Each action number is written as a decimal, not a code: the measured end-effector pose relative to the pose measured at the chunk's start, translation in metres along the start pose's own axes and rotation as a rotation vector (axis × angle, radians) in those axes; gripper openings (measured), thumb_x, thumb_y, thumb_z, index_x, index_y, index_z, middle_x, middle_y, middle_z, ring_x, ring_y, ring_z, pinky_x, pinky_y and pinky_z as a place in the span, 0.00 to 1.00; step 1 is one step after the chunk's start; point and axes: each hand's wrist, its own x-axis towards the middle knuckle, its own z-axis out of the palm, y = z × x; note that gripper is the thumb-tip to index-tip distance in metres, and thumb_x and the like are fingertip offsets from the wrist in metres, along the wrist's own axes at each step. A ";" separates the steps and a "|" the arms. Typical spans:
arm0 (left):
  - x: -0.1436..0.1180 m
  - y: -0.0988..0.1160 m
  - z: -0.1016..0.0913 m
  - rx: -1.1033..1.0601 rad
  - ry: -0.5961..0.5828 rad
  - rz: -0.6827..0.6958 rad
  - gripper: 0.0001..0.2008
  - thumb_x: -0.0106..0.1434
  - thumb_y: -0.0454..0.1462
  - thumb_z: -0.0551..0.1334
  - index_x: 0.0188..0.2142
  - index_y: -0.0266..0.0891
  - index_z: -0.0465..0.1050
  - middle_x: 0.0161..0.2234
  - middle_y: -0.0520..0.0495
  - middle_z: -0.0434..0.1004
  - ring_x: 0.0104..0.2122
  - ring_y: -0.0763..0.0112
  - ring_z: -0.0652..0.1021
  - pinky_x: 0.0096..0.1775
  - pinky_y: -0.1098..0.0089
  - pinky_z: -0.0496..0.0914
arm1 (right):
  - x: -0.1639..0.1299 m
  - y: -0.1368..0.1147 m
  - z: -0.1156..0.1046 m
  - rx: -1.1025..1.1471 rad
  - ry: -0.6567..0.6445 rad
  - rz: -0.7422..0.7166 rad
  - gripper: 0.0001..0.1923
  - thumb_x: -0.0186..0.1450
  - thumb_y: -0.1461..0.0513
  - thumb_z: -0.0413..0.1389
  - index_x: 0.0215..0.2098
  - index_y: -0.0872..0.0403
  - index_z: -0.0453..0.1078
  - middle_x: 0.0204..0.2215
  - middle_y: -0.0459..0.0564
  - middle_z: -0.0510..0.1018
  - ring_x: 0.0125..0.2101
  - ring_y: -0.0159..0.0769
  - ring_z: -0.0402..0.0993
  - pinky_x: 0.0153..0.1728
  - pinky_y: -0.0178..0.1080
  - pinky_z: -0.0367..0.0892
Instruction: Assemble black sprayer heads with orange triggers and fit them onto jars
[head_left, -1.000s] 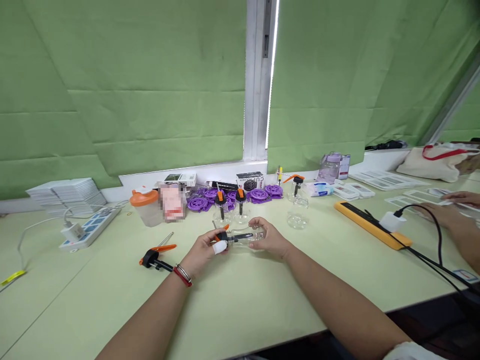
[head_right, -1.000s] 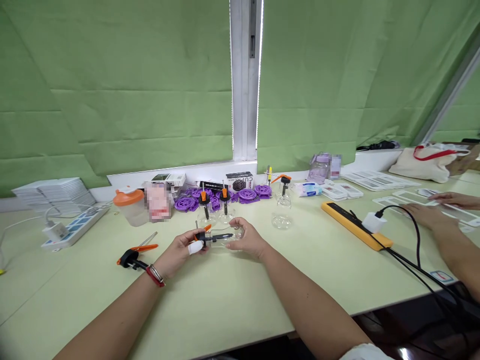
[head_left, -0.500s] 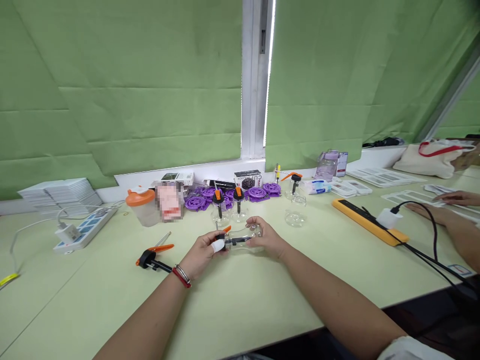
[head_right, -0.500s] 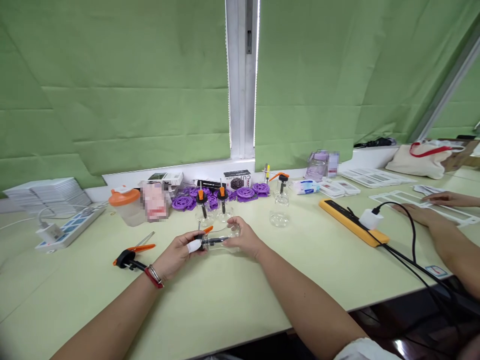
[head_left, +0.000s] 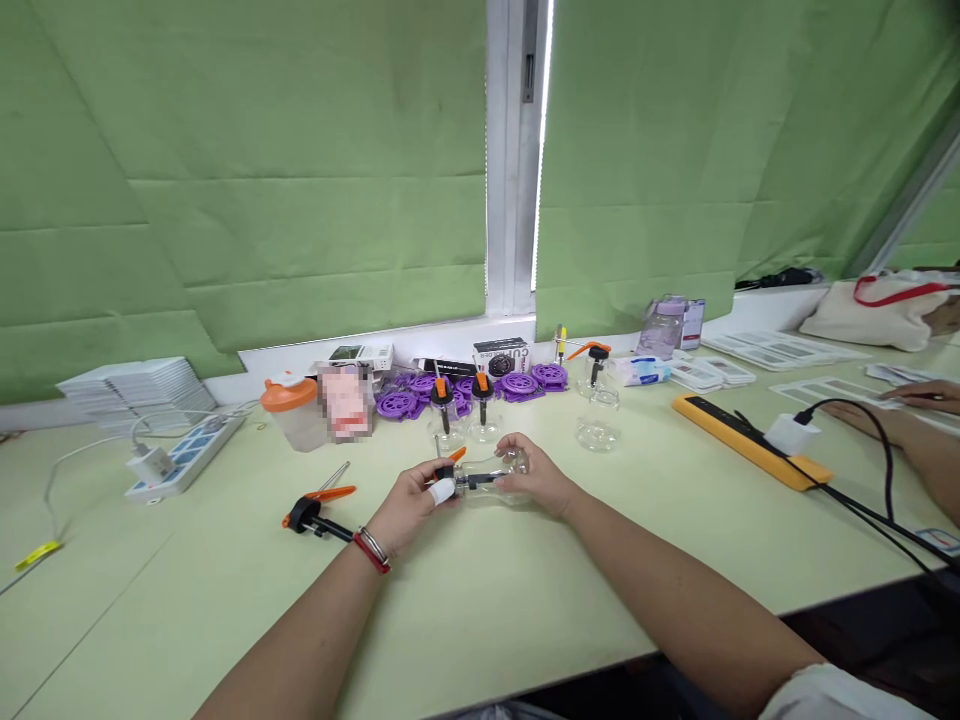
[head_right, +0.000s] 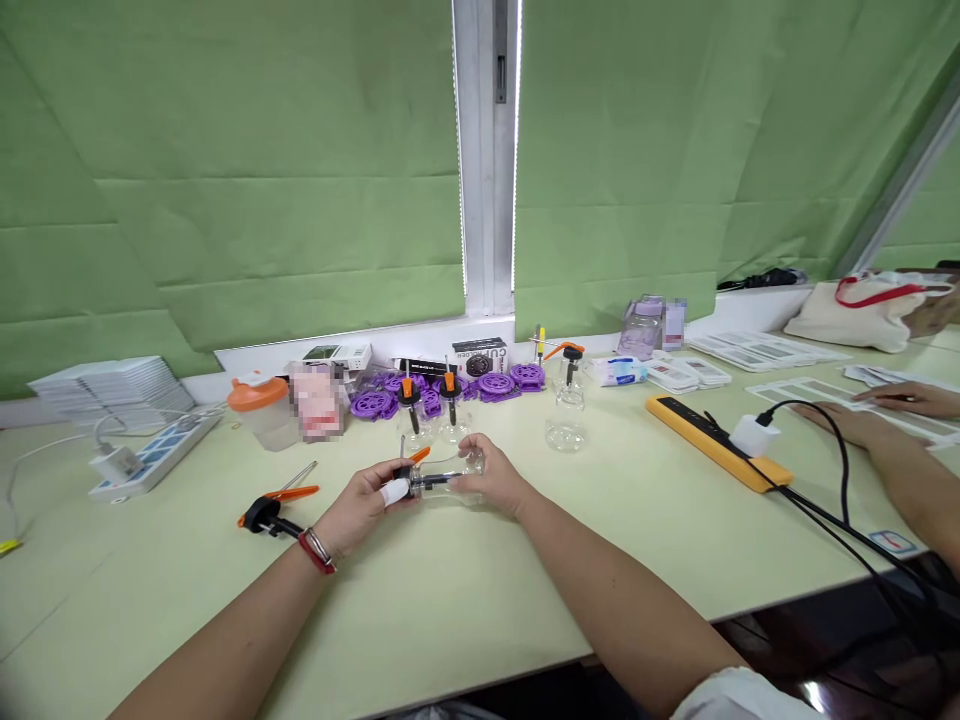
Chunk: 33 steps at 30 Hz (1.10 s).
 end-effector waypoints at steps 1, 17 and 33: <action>0.000 0.000 0.001 0.006 0.009 0.004 0.24 0.49 0.41 0.69 0.46 0.38 0.73 0.40 0.47 0.75 0.35 0.69 0.76 0.44 0.60 0.71 | 0.000 -0.001 0.000 0.040 -0.004 0.031 0.28 0.45 0.60 0.66 0.41 0.51 0.60 0.40 0.47 0.66 0.38 0.36 0.63 0.37 0.38 0.64; 0.003 -0.001 -0.010 -0.012 0.001 0.063 0.24 0.47 0.39 0.71 0.45 0.37 0.74 0.38 0.46 0.77 0.33 0.68 0.77 0.44 0.59 0.71 | 0.001 -0.005 -0.012 0.423 -0.159 0.074 0.26 0.51 0.62 0.63 0.45 0.46 0.59 0.47 0.48 0.63 0.44 0.36 0.65 0.40 0.40 0.66; -0.003 0.008 -0.007 0.212 0.079 0.136 0.26 0.48 0.40 0.69 0.47 0.36 0.73 0.33 0.47 0.76 0.32 0.71 0.74 0.38 0.68 0.69 | -0.001 -0.007 -0.013 0.563 -0.261 0.196 0.29 0.53 0.61 0.63 0.52 0.47 0.60 0.49 0.49 0.68 0.39 0.37 0.75 0.36 0.39 0.71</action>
